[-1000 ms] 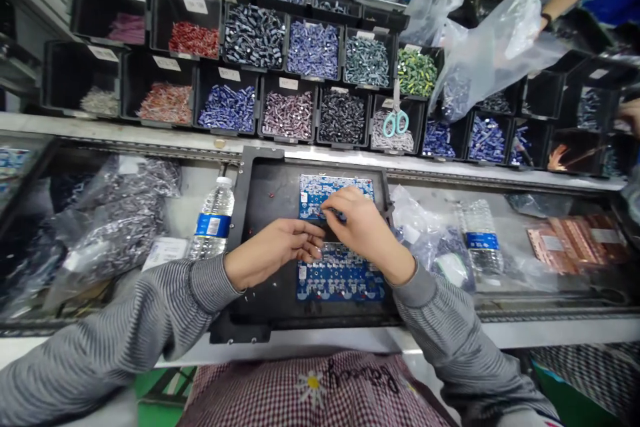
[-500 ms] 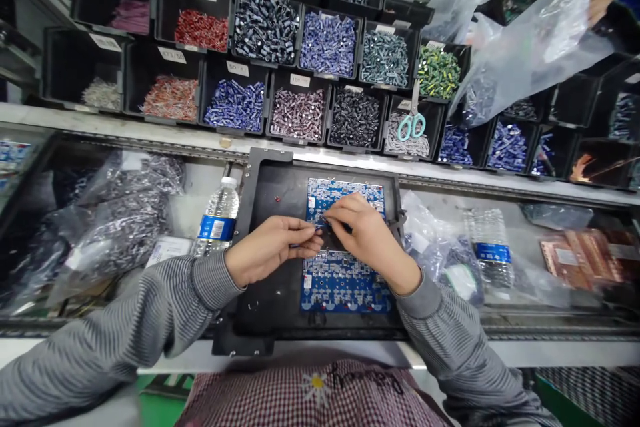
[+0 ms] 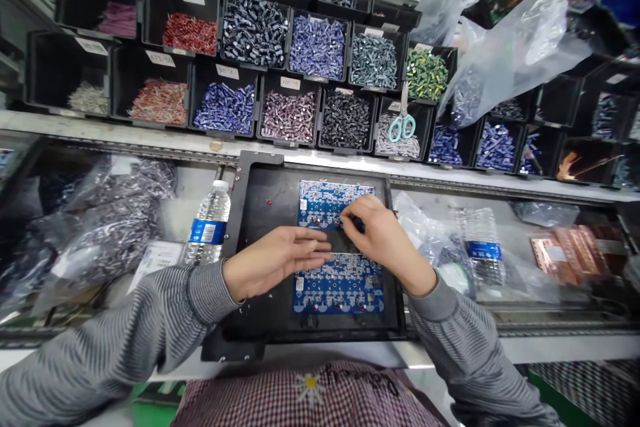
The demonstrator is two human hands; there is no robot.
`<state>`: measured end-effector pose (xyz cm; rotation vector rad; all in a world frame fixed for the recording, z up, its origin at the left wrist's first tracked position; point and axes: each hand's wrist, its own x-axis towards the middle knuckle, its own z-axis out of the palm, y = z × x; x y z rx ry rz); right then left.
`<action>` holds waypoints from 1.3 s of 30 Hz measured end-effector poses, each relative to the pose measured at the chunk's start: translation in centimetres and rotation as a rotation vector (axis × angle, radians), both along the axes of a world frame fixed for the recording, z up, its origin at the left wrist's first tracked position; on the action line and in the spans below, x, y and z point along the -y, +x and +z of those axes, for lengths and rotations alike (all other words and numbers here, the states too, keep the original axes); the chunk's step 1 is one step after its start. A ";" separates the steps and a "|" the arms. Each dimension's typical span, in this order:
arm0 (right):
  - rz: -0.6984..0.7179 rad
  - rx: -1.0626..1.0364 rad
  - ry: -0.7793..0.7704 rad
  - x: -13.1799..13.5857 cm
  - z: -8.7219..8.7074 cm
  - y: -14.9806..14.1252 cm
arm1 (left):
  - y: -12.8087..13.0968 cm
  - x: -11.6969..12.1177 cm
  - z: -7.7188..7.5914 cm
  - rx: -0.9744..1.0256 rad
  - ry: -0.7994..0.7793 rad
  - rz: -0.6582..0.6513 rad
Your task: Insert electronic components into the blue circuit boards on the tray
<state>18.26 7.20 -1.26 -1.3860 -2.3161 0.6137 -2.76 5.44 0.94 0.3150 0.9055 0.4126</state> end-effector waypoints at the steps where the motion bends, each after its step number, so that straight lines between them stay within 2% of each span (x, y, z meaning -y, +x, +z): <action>1: 0.007 0.024 0.002 0.0 -0.2 0.1 | 0.0 0.1 0.1 -0.009 0.011 -0.001; 8: 0.033 0.092 0.017 0.1 -0.1 -0.4 | -0.2 0.0 -0.2 -0.073 0.120 -0.040; 14: 0.084 0.053 0.045 0.2 0.3 -0.1 | -0.3 -0.2 -0.8 -0.150 0.267 0.018; 19: 0.037 -0.081 0.041 1.0 0.0 0.3 | 0.0 -0.6 -0.5 -0.134 0.282 0.003; 24: 0.042 -0.015 0.023 0.5 -0.8 0.3 | 0.4 -1.2 -0.7 -0.160 0.312 -0.015; 32: 0.032 -0.042 0.027 0.8 -0.2 0.8 | 0.2 -1.1 -0.6 -0.172 0.335 0.034; 39: 0.031 0.029 0.031 0.4 -0.8 -0.1 | 0.5 -1.2 -0.4 -0.190 0.352 -0.043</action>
